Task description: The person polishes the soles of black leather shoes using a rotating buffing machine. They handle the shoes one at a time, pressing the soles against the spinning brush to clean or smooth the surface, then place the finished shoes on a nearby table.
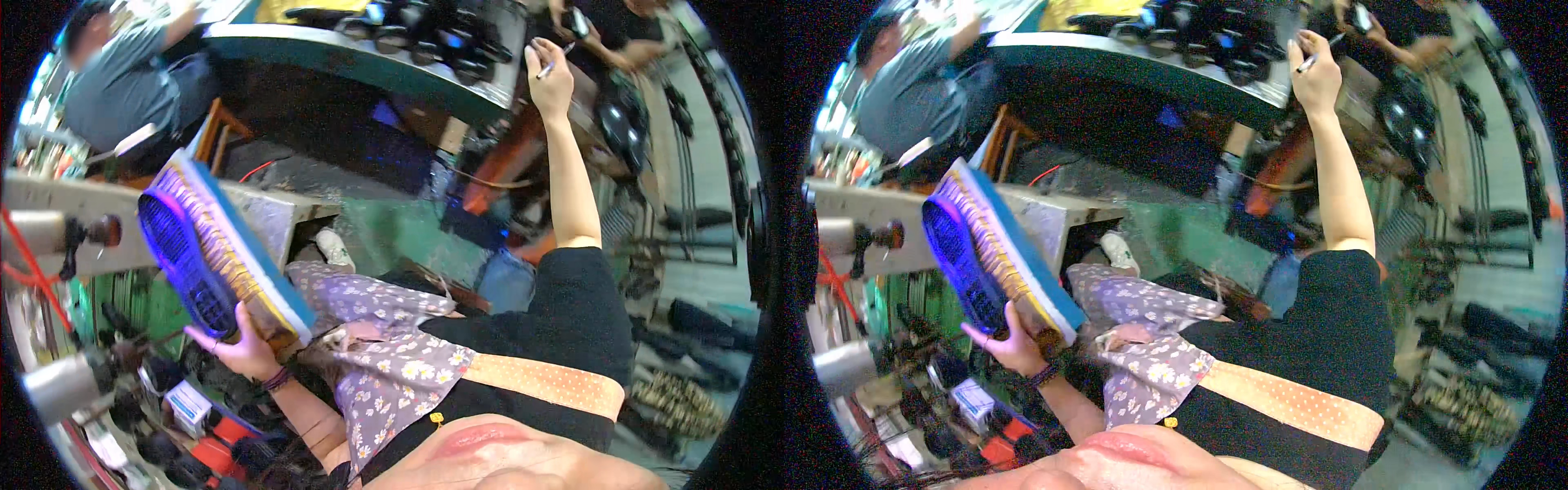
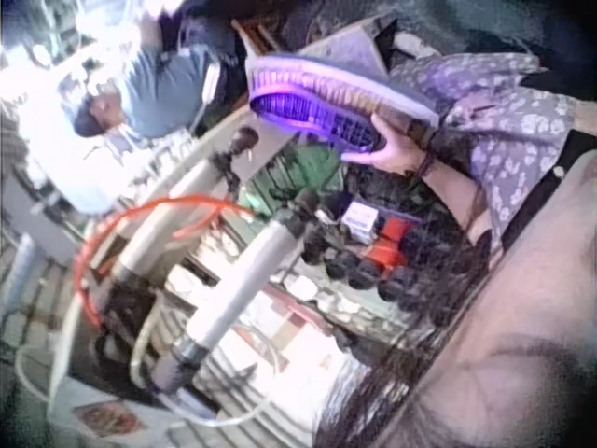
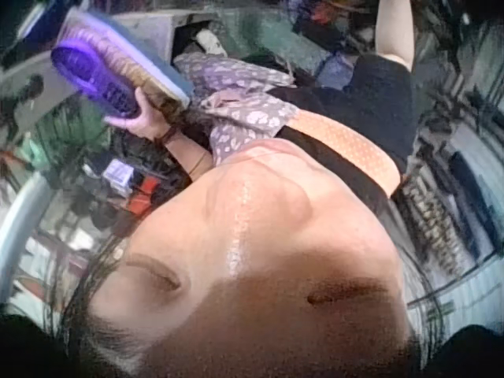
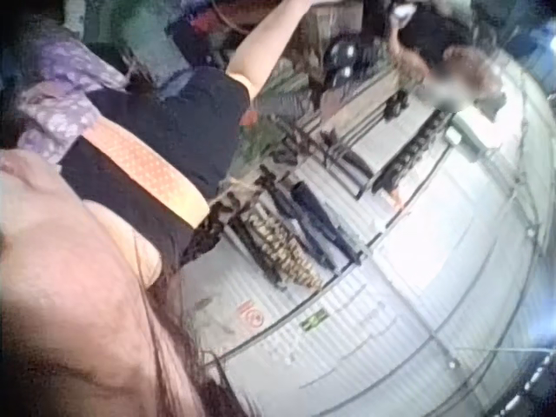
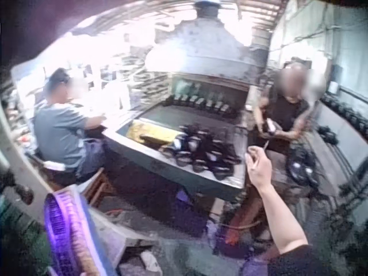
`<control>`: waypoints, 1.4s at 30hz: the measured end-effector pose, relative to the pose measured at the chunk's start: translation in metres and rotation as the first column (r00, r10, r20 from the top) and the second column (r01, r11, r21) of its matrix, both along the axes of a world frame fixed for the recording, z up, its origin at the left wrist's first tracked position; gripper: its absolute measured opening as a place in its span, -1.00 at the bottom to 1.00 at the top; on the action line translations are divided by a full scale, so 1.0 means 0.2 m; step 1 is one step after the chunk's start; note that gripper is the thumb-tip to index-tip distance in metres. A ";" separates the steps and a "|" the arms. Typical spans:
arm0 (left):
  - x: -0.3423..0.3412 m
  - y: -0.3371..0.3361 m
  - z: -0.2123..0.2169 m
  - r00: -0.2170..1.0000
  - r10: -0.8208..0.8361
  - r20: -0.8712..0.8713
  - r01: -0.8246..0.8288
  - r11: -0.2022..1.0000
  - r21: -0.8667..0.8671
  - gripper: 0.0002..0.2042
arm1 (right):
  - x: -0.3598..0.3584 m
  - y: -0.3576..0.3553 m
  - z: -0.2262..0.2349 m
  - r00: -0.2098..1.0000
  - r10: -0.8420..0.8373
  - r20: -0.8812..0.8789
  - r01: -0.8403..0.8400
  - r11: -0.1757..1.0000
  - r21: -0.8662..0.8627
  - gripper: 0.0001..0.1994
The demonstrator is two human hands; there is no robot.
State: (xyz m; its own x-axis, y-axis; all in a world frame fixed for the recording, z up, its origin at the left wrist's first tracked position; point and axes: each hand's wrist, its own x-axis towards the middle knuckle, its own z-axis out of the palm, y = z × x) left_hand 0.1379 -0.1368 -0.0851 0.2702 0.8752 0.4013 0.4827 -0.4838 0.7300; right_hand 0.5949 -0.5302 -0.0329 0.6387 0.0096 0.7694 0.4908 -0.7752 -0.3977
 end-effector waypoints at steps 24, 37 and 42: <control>0.45 -0.38 0.10 0.733 -0.672 -0.103 0.671 0.689 0.274 -0.16 | -0.68 0.43 0.37 0.597 0.673 -0.436 -0.532 0.739 0.412 -0.73; -0.02 -0.27 0.09 0.454 0.201 0.868 0.815 0.300 -0.496 -0.34 | -1.44 1.22 -0.07 -0.518 0.826 -0.223 -0.486 -0.070 0.871 -0.52; -0.10 -0.33 0.03 0.388 0.240 0.890 0.814 0.363 -0.453 -0.30 | -1.60 1.20 -0.10 -0.699 0.666 -0.262 -0.373 -0.028 0.927 0.00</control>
State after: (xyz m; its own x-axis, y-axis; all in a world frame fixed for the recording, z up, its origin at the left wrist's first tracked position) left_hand 0.1189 -0.2033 -0.0791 0.6443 0.7438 -0.1780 -0.5219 0.5977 0.6085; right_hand 0.2739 -0.2912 -0.0522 0.0192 0.9987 0.0477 -0.2962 0.0513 -0.9538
